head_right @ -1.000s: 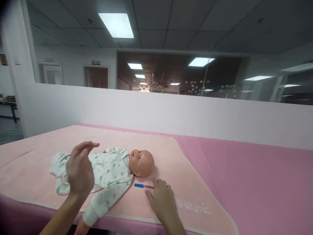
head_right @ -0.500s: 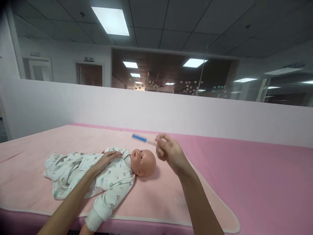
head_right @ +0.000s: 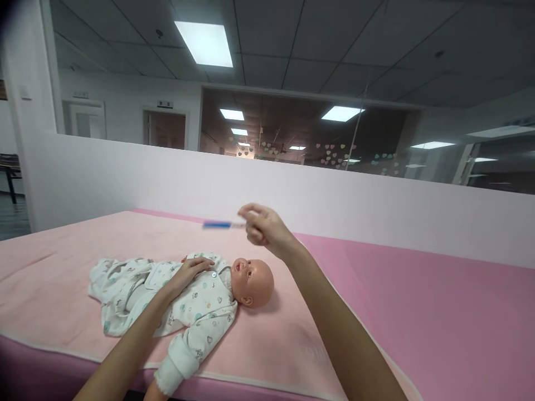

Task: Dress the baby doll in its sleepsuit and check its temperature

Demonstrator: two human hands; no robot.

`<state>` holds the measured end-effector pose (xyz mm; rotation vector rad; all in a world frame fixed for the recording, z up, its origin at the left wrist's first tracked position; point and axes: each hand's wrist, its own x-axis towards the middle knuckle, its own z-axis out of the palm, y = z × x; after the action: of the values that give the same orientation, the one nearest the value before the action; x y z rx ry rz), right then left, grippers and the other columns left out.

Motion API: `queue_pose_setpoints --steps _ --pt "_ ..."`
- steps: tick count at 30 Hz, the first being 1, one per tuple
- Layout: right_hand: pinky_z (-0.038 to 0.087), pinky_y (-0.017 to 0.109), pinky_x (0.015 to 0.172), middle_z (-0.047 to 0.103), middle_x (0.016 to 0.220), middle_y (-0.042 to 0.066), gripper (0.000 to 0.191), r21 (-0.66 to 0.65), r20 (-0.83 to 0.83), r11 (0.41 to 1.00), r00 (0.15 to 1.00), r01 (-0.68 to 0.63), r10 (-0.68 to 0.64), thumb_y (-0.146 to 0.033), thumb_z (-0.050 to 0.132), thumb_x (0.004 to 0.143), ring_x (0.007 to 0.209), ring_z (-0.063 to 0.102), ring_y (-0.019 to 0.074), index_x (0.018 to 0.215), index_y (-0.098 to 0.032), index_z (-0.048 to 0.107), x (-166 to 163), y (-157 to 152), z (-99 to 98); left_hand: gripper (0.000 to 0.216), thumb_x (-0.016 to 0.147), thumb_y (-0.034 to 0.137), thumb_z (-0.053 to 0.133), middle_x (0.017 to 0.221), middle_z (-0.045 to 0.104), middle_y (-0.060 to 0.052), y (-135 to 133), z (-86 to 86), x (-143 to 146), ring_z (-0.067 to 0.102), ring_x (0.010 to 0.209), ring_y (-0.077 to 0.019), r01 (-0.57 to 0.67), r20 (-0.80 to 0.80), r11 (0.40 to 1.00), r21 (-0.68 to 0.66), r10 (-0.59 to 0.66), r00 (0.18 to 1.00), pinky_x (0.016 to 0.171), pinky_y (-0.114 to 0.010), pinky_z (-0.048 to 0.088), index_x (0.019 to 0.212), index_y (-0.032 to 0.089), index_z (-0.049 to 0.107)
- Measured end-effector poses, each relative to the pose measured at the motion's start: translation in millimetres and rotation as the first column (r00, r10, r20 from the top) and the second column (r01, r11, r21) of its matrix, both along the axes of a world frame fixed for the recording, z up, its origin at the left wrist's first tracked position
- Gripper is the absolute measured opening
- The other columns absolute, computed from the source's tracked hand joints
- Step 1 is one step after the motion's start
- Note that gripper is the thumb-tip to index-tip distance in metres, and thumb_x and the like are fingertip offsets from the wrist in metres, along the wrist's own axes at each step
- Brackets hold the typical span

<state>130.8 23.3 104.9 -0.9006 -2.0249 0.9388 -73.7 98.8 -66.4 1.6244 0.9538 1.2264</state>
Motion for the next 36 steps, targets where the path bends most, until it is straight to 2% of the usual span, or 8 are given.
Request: queue_pose_setpoints --steps 5,11,17,20,23,26,30,36 --pt "0.02 0.018 0.037 0.039 0.037 -0.008 0.015 0.181 0.281 0.976 0.944 0.124 -0.172 -0.031 0.064 0.069 0.034 0.03 0.0032 0.067 -0.017 0.058 1.8 14.7 10.5 0.036 0.071 0.045 0.056 0.086 0.066 -0.006 0.2 -0.4 0.3 0.056 0.093 -0.0234 -0.002 0.002 1.0 0.013 0.002 1.0 0.085 -0.031 0.038 0.087 0.015 0.068" --pt "0.019 0.018 0.035 0.036 0.035 -0.009 0.026 0.07 0.137 0.988 0.98 0.139 -0.147 -0.039 0.061 0.071 0.032 0.03 0.004 0.08 -0.015 0.059 12.5 25.8 29.3 0.037 0.071 0.046 0.056 0.082 0.065 -0.005 0.3 -1.6 -1.0 0.056 0.09 -0.0223 0.002 0.016 1.0 -0.001 -0.002 1.0 0.081 -0.03 0.039 0.089 0.016 0.068" --pt "0.018 0.018 0.036 0.031 0.032 -0.012 0.028 -0.132 -0.029 0.979 0.987 0.155 -0.16 -0.038 0.061 0.069 0.031 0.022 0.0025 0.082 -0.014 0.057 21.2 22.3 -4.6 0.038 0.07 0.045 0.056 0.08 0.064 -0.006 2.1 -1.3 -1.1 0.055 0.087 -0.0219 0.002 0.028 1.0 0.008 -0.002 1.0 0.079 -0.03 0.039 0.09 0.014 0.068" --pt "0.018 0.019 0.037 0.031 0.032 -0.011 0.027 -0.09 -0.042 0.971 0.973 0.222 -0.227 -0.039 0.057 0.071 0.031 0.023 0.0024 0.081 -0.014 0.058 31.2 16.4 -10.4 0.038 0.07 0.045 0.056 0.081 0.064 -0.006 2.4 -2.0 -1.3 0.055 0.087 -0.0216 0.011 0.028 1.0 -0.005 -0.011 1.0 0.079 -0.03 0.039 0.09 0.014 0.067" --pt "0.015 0.02 0.039 0.032 0.034 -0.009 0.025 0.022 0.0 0.961 0.962 0.274 -0.274 -0.037 0.057 0.073 0.033 0.027 0.003 0.079 -0.014 0.059 47.9 7.9 1.3 0.037 0.071 0.045 0.056 0.082 0.064 -0.006 2.1 -2.5 -1.5 0.056 0.086 -0.0211 0.004 0.029 1.0 -0.008 -0.004 1.0 0.078 -0.029 0.04 0.09 0.014 0.067" --pt "0.013 0.021 0.04 0.025 0.038 -0.011 0.025 0.099 -0.171 0.935 0.931 0.341 -0.322 -0.041 0.057 0.073 0.035 0.02 0.0032 0.081 -0.017 0.058 64.3 -1.0 15.2 0.037 0.071 0.045 0.056 0.082 0.065 -0.006 1.8 -2.3 -1.3 0.056 0.086 -0.021 0.001 0.035 1.0 -0.008 -0.001 0.999 0.077 -0.029 0.04 0.089 0.015 0.067" --pt "0.011 0.021 0.04 0.022 0.043 -0.011 0.024 -0.028 -0.023 0.96 0.96 0.277 -0.278 -0.039 0.064 0.069 0.039 0.016 0.0033 0.075 -0.018 0.056 72.0 -8.8 15.9 0.038 0.07 0.045 0.056 0.081 0.065 -0.006 2.4 -3.3 -1.1 0.056 0.084 -0.0205 -0.002 0.037 1.0 -0.018 0.002 0.999 0.076 -0.028 0.041 0.089 0.014 0.066" --pt "0.013 0.021 0.039 0.022 0.044 -0.011 0.025 -0.097 -0.14 0.962 0.954 0.254 -0.266 -0.039 0.061 0.071 0.039 0.017 0.0035 0.082 -0.017 0.057 67.5 -2.8 6.4 0.035 0.071 0.042 0.057 0.08 0.065 -0.006 3.5 -4.9 -1.5 0.058 0.084 -0.0206 0.015 0.057 1.0 -0.013 -0.014 0.998 0.076 -0.029 0.042 0.091 0.014 0.066"
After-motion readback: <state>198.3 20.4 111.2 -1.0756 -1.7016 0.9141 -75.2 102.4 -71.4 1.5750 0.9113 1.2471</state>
